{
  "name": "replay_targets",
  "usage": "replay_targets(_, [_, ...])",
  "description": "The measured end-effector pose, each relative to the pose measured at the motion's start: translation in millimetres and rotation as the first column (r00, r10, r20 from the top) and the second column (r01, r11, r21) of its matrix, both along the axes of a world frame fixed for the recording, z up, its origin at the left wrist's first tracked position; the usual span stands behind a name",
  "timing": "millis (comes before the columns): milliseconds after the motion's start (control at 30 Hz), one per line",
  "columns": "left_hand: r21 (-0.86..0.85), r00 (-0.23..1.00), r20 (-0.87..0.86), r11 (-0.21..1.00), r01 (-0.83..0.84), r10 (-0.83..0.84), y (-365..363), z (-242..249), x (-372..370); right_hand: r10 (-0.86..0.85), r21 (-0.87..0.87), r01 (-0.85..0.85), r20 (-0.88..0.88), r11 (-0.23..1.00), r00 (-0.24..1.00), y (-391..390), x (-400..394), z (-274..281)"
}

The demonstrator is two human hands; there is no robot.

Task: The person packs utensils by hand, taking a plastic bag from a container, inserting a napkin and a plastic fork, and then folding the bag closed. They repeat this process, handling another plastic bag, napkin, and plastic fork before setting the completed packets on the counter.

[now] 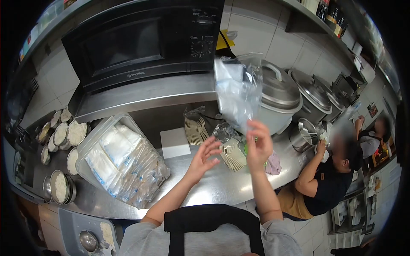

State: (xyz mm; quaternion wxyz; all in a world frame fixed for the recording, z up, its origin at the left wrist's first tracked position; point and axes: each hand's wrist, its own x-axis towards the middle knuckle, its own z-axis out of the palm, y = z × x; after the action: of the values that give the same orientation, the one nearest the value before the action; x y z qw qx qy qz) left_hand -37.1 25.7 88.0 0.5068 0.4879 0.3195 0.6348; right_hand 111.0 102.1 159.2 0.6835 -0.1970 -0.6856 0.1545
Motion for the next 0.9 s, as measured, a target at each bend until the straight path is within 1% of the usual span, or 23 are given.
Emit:
replay_targets(33, [-0.027, 0.961, 0.271, 0.998, 0.056, -0.046, 3.8, -1.2, 3.7, 0.073, -0.089, -0.078, -0.057, 0.993, 0.996, -11.2, 1.4, -17.2])
replay_targets(67, [-0.038, 0.962, 0.267, 0.997, 0.062, -0.050, 12.7, -3.0, 4.5, 0.066, -0.098, -0.072, -0.062, 0.993, 0.996, -19.5, 4.4, -27.5])
replay_targets(100, [0.029, 0.855, 0.484, 0.980, 0.195, -0.184, 23.3, -5.2, 4.8, 0.169, -0.209, -0.181, -0.074, 0.961, 0.983, -28.5, 8.3, -36.7])
replay_targets(133, [0.124, 0.683, 0.663, 0.945, 0.302, -0.305, 31.8, -4.6, 4.7, 0.267, -0.311, -0.285, -0.101, 0.907, 0.958, -36.1, 12.2, -42.8])
replay_targets(167, [0.115, 0.684, 0.661, 0.943, 0.312, -0.307, 38.0, -1.6, 2.4, 0.300, -0.360, -0.311, -0.088, 0.880, 0.950, -42.8, 18.5, -41.7])
replay_targets(200, [0.014, 0.688, 0.676, 0.938, 0.346, -0.264, 44.3, 2.3, -1.0, 0.290, -0.362, -0.304, -0.094, 0.881, 0.952, -44.3, 23.8, -43.6])
replay_targets(233, [-0.081, 0.694, 0.684, 0.923, 0.377, -0.224, 51.4, 6.5, -2.0, 0.324, -0.393, -0.330, -0.083, 0.858, 0.942, -43.7, 28.9, -44.9])
replay_targets(267, [-0.083, 0.695, 0.681, 0.918, 0.387, -0.231, 57.2, 10.1, 2.5, 0.358, -0.425, -0.354, -0.074, 0.833, 0.931, -44.4, 34.6, -46.1])
replay_targets(300, [-0.180, 0.870, 0.477, 0.954, 0.239, -0.128, 61.9, 14.1, 10.6, 0.347, -0.426, -0.346, -0.079, 0.836, 0.935, -46.4, 41.2, -46.6])
replay_targets(333, [-0.228, 0.973, 0.232, 0.971, 0.068, -0.014, 65.4, 24.3, 19.4, 0.349, -0.477, -0.372, -0.140, 0.796, 0.926, -48.1, 47.5, -45.5])
replay_targets(367, [-0.184, 0.974, 0.227, 0.982, 0.039, 0.004, 66.9, 36.3, 27.3, 0.350, -0.521, -0.403, -0.202, 0.753, 0.915, -49.5, 52.6, -43.9])
replay_targets(400, [-0.182, 0.975, 0.221, 0.982, 0.044, -0.003, 69.2, 52.2, 32.3, 0.344, -0.516, -0.401, -0.207, 0.757, 0.916, -52.7, 56.6, -41.0])
replay_targets(467, [-0.078, 0.992, 0.125, 0.997, -0.023, 0.032, 78.5, 83.5, 37.7, 0.201, -0.454, -0.285, -0.224, 0.844, 0.954, -61.9, 63.7, -37.5])
replay_targets(500, [-0.051, 0.990, 0.139, 0.999, -0.006, 0.013, 84.9, 98.9, 40.5, 0.230, -0.377, -0.336, -0.299, 0.863, 0.926, -61.6, 72.6, -46.2])
replay_targets(533, [-0.023, 0.988, 0.153, 1.000, 0.009, -0.006, 94.1, 113.5, 41.1, 0.232, -0.374, -0.339, -0.301, 0.863, 0.925, -65.1, 77.1, -47.0])
replay_targets(600, [-0.043, 0.977, 0.205, 0.997, 0.067, -0.057, 124.6, 143.2, 32.8, 0.192, -0.273, -0.365, -0.503, 0.890, 0.843, -71.6, 82.4, -43.9])
replay_targets(633, [-0.047, 0.956, 0.273, 0.992, 0.119, -0.102, 144.1, 155.5, 27.5, 0.132, -0.316, -0.334, -0.521, 0.888, 0.843, -72.9, 81.2, -41.1])
replay_targets(667, [-0.048, 0.929, 0.341, 0.984, 0.173, -0.147, 166.8, 167.2, 21.1, 0.131, -0.314, -0.333, -0.523, 0.889, 0.843, -72.8, 83.4, -44.6])
replay_targets(733, [-0.028, 0.827, 0.506, 0.954, 0.298, -0.244, 241.1, 168.4, -12.6, 0.139, -0.361, -0.391, -0.560, 0.847, 0.817, -73.5, 89.5, -55.1])
replay_targets(800, [-0.106, 0.748, 0.664, 0.992, 0.075, 0.014, 244.6, 184.9, -12.2, 0.145, -0.358, -0.408, -0.576, 0.840, 0.804, -75.6, 89.4, -53.0])
replay_targets(833, [-0.006, 0.765, 0.644, 1.000, 0.016, -0.009, 240.4, 181.1, -8.1, 0.154, -0.354, -0.429, -0.594, 0.831, 0.789, -75.1, 89.2, -51.3])
replay_targets(867, [-0.004, 0.767, 0.641, 1.000, 0.021, -0.014, 237.0, 178.8, -6.0, 0.150, -0.351, -0.425, -0.597, 0.834, 0.788, -73.0, 89.3, -49.2])
replay_targets(900, [-0.018, 0.656, 0.754, 0.997, 0.076, -0.036, 230.0, 175.9, -4.7, 0.113, -0.367, -0.422, -0.629, 0.829, 0.769, -69.7, 89.1, -46.7])
